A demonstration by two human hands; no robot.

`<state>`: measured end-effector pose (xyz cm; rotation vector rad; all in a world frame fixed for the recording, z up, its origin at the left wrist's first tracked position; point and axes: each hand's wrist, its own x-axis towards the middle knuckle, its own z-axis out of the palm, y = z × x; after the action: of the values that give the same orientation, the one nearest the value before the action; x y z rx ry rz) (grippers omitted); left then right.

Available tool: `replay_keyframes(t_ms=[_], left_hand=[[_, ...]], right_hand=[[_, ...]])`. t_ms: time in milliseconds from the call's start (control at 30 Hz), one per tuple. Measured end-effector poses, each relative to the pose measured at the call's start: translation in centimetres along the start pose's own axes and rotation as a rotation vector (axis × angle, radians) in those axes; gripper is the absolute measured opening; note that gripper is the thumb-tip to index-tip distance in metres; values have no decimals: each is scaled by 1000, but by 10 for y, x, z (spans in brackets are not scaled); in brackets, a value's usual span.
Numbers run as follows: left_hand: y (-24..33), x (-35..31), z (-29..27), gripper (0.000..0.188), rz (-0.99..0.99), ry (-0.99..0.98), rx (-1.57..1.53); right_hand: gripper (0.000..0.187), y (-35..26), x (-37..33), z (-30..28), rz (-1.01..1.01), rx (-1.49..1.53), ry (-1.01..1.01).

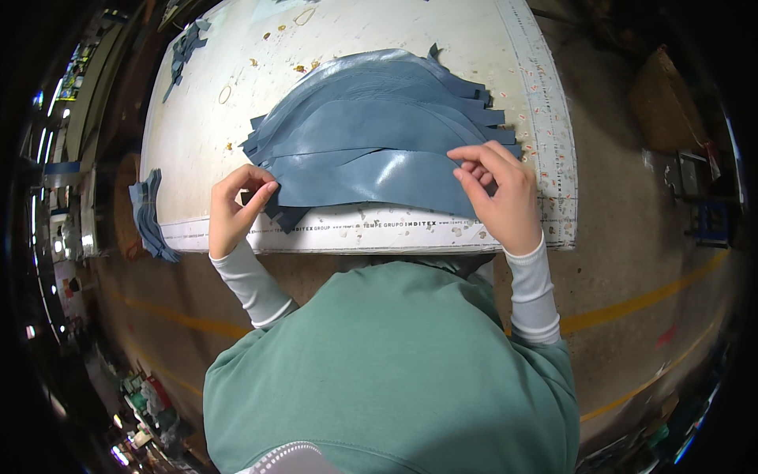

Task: The person gathers and aligns multiple gray fabric pieces on a table, then stacks them neatly. They also handle a bundle of similar pieces, adjusting and repositioning them. The person moves a stack of papers aside to clear the workspace.

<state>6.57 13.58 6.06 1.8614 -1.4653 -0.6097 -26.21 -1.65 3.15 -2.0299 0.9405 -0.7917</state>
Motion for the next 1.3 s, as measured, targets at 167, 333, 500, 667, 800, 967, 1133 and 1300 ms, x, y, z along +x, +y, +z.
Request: replay_keyframes(t_ms=[167,333,500,667,800,967,1133,1300], left_hand=[[11,11,-19,6,205,-46,-96],[2,30,-5,6,83,117,-129],[-13,54,22,14,38,148,152],[-10,53,30,31,152,132,179],[-8,50,32,36,146,147,192],[-10,49,35,34,208,215,190],[-5,48,39,27,269,322,139],[1,38,40,19,207,374,101]], right_hand=[[20,-1,5,-10,49,116,51],[23,6,10,-1,-12,94,200],[21,22,21,24,3,-68,277],[41,23,9,33,-73,-243,306],[37,17,-4,40,-16,-300,301],[22,15,-1,28,-52,-162,225],[20,11,33,-9,-130,-141,190],[20,31,113,-56,-219,-18,12]])
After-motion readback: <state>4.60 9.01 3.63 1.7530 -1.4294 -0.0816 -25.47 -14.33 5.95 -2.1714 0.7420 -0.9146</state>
